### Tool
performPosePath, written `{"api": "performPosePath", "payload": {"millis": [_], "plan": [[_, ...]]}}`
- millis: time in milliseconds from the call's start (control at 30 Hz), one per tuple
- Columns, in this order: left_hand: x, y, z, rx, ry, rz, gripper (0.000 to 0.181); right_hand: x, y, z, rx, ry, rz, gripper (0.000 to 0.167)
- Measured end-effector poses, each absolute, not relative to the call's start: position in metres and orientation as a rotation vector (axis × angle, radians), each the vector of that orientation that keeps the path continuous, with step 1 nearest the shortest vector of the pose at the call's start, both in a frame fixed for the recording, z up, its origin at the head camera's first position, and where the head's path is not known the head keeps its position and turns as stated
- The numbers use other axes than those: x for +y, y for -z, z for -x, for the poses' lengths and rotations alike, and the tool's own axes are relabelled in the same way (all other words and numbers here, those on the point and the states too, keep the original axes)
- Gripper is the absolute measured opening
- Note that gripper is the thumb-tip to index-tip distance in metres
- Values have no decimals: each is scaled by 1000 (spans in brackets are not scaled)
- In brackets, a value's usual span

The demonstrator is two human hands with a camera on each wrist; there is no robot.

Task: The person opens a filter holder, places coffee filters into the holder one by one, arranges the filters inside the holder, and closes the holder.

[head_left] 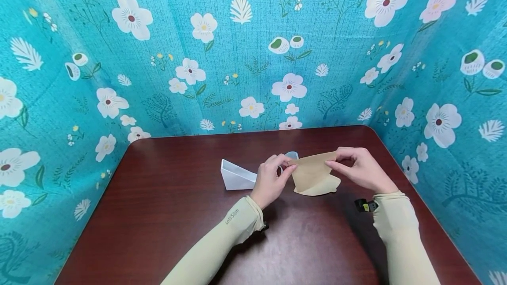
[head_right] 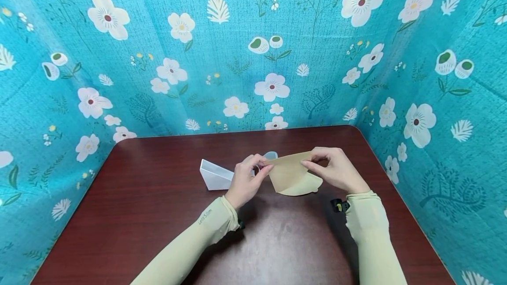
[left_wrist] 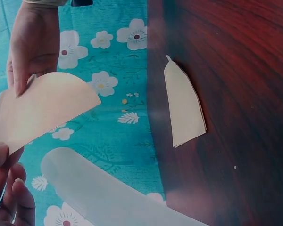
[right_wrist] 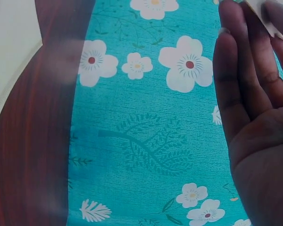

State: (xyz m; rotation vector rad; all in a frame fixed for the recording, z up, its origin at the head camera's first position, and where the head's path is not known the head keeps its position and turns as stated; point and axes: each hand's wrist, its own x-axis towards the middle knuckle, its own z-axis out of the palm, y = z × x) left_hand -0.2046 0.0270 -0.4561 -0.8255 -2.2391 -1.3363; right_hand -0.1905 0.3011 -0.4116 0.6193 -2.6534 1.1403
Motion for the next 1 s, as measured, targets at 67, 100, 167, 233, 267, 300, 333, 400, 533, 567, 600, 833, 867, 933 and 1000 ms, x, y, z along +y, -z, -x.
{"api": "performPosePath", "payload": {"millis": [67, 100, 167, 233, 267, 300, 333, 400, 533, 567, 600, 833, 867, 933, 1000], "plan": [[27, 456, 204, -2231, 1338, 819, 9, 301, 414, 191, -2660, -1143, -612, 7], [27, 455, 204, -2229, 1338, 816, 9, 302, 415, 191, -2662, -1151, -613, 7], [26, 456, 204, -2231, 1337, 814, 10, 302, 417, 191, -2665, -1154, -624, 7], [26, 456, 204, -2235, 1347, 817, 12, 302, 418, 192, -2664, -1161, -647, 9], [26, 456, 204, -2234, 1354, 819, 13, 302, 418, 192, -2663, -1164, -660, 11], [26, 456, 205, -2232, 1358, 821, 13, 302, 418, 192, -2662, -1165, -672, 12], [26, 456, 205, -2231, 1361, 827, 12, 302, 417, 192, -2662, -1163, -680, 12], [26, 456, 206, -2228, 1360, 836, 10, 301, 416, 192, -2658, -1161, -688, 13], [25, 455, 206, -2242, 1331, 843, 8, 300, 414, 191, -2647, -1129, -664, 14], [25, 456, 206, -2245, 1328, 842, 8, 300, 413, 191, -2642, -1120, -657, 15], [25, 456, 206, -2249, 1324, 842, 8, 299, 412, 191, -2639, -1115, -649, 15], [25, 454, 206, -2230, 1343, 837, 9, 298, 416, 192, -2624, -1160, -642, 12], [25, 454, 206, -2225, 1347, 835, 9, 298, 417, 193, -2631, -1169, -643, 11], [25, 453, 206, -2223, 1345, 830, 9, 298, 418, 193, -2645, -1179, -645, 10], [26, 453, 206, -2228, 1345, 830, 10, 297, 418, 192, -2650, -1171, -649, 10]]}}
